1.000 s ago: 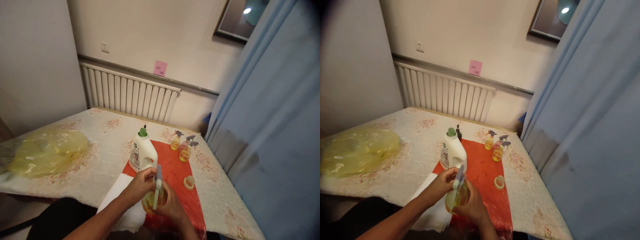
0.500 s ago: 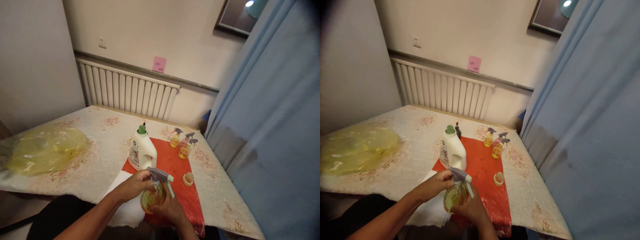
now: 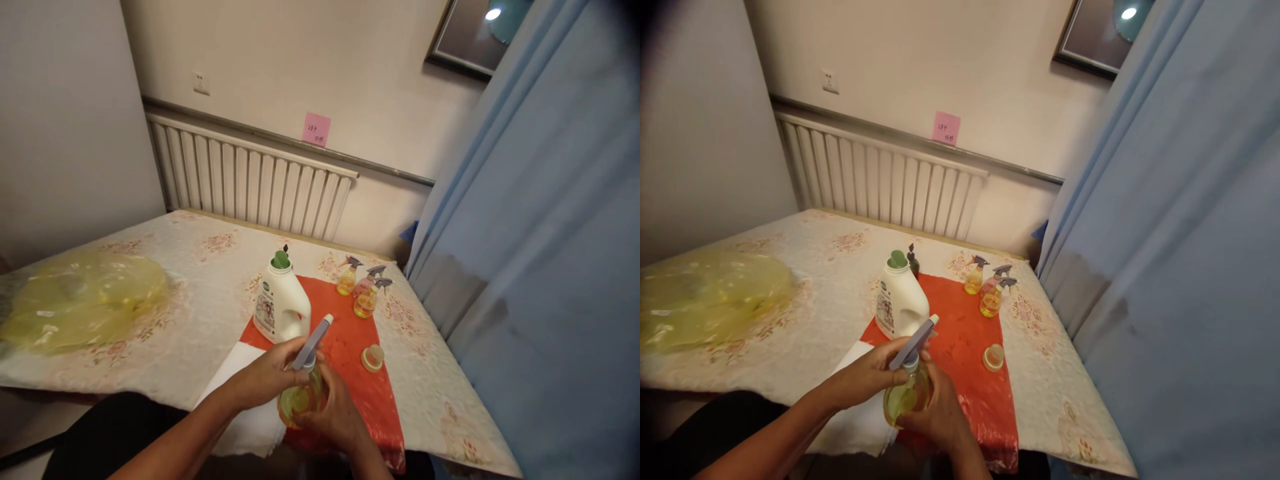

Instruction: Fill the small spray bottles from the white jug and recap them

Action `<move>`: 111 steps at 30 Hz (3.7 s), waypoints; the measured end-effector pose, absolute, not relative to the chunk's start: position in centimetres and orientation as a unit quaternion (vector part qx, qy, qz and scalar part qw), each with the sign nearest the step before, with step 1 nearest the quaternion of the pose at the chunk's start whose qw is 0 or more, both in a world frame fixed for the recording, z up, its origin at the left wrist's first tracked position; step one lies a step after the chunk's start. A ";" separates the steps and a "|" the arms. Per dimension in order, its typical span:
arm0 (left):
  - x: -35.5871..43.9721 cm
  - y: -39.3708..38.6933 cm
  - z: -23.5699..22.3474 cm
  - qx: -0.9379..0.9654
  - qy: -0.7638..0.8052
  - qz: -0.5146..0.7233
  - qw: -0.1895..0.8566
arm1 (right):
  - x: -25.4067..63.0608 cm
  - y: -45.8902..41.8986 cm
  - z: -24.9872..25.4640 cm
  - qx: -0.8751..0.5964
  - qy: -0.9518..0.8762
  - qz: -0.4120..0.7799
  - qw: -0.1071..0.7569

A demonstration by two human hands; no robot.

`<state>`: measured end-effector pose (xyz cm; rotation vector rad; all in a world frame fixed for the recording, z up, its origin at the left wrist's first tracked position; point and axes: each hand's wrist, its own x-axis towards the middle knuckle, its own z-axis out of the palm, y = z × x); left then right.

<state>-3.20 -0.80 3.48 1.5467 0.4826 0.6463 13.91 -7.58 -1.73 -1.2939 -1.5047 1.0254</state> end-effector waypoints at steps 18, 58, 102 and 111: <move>-2.5 -1.6 4.5 0.628 0.249 0.384 0.630 | 13.4 -8.1 -1.8 -0.562 -0.602 0.385 0.416; -6.4 1.0 5.0 0.483 0.176 0.529 0.675 | 13.4 -6.8 -1.5 -0.551 -0.582 0.424 0.422; -13.2 13.7 -13.8 0.235 -0.023 0.443 0.865 | 12.4 11.1 14.7 -0.584 -0.786 -0.200 0.037; -13.4 13.6 -13.5 0.236 -0.019 0.448 0.862 | 12.1 11.2 15.3 -0.580 -0.785 -0.217 -0.009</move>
